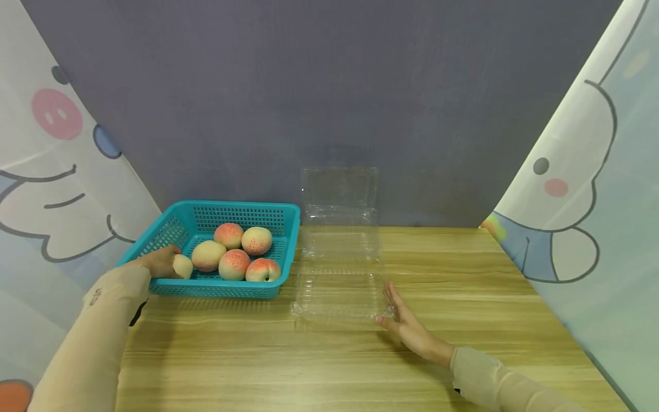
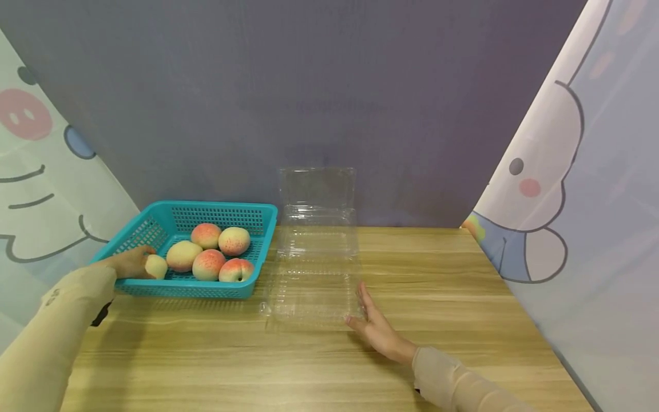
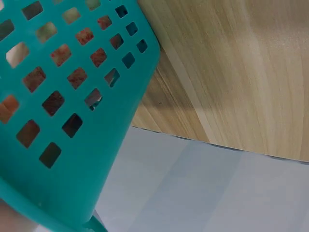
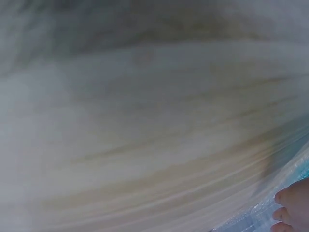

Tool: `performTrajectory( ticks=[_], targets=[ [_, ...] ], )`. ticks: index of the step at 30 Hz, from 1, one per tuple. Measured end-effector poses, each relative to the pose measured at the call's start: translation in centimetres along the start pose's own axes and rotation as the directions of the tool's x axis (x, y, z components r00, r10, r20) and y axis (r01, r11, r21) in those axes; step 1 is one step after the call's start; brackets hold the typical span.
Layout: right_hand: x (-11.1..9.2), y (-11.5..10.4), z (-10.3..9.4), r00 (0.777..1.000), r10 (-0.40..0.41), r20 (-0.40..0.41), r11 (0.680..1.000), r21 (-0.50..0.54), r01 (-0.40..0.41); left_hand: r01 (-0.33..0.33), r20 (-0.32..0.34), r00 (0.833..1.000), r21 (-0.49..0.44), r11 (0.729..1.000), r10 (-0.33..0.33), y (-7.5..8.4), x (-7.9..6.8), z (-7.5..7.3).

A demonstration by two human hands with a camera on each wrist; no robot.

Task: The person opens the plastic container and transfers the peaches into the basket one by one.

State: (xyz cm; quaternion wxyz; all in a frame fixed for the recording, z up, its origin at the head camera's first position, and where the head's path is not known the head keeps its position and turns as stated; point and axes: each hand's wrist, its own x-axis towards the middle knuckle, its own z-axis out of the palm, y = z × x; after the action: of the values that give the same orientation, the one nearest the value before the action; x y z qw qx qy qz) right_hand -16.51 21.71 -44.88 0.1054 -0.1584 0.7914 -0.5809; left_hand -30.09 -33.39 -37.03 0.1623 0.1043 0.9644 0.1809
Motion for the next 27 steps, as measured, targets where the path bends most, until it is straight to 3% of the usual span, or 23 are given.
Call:
performTrajectory(
  ticks=[4,10,14,17,20,22,24,25,26,27],
  targets=[
    [0.4,0.1,-0.1,1.0,0.008,-0.009,1.0,-0.003,-0.008,0.053,0.0,0.999,0.039,0.998,-0.053,0.5,-0.2,-0.4],
    [1.0,-0.1,-0.2,0.999,0.036,-0.021,0.999,-0.015,-0.036,0.043,-0.032,0.999,0.07,0.997,-0.041,2.1,-1.2,-0.8],
    [1.4,0.0,0.3,0.998,0.049,-0.03,0.998,-0.027,-0.05,0.043,-0.132,0.991,0.156,0.987,-0.022,4.3,-2.9,-0.7],
    [1.6,0.0,0.4,0.998,0.052,-0.044,0.999,-0.011,-0.053,0.036,-0.248,0.969,0.207,0.978,0.016,6.7,-4.4,-0.1],
    [1.6,0.0,0.1,0.998,0.053,-0.034,0.999,-0.01,-0.053,-0.007,-0.386,0.917,0.234,0.972,0.1,9.2,-5.8,0.9],
    [1.5,-0.2,-0.5,0.998,0.055,-0.016,0.995,-0.083,-0.057,-0.046,-0.48,0.862,0.252,0.967,0.166,10.7,-6.4,1.3],
    [1.5,-0.7,-1.7,1.0,0.029,-0.002,0.972,-0.235,-0.028,-0.085,-0.572,0.785,0.28,0.956,0.238,12.0,-6.5,1.4],
    [1.6,-1.1,-2.5,1.0,0.005,0.0,0.939,-0.343,-0.004,-0.1,-0.611,0.745,0.296,0.95,0.269,12.5,-6.3,1.4],
    [1.8,-1.6,-3.5,1.0,-0.027,-0.001,0.887,-0.462,0.023,-0.115,-0.643,0.704,0.318,0.941,0.303,13.0,-6.0,1.3],
    [2.0,-2.0,-4.5,0.998,-0.066,-0.004,0.812,-0.581,0.051,-0.121,-0.661,0.676,0.338,0.934,0.326,13.5,-5.6,1.2]
  ],
)
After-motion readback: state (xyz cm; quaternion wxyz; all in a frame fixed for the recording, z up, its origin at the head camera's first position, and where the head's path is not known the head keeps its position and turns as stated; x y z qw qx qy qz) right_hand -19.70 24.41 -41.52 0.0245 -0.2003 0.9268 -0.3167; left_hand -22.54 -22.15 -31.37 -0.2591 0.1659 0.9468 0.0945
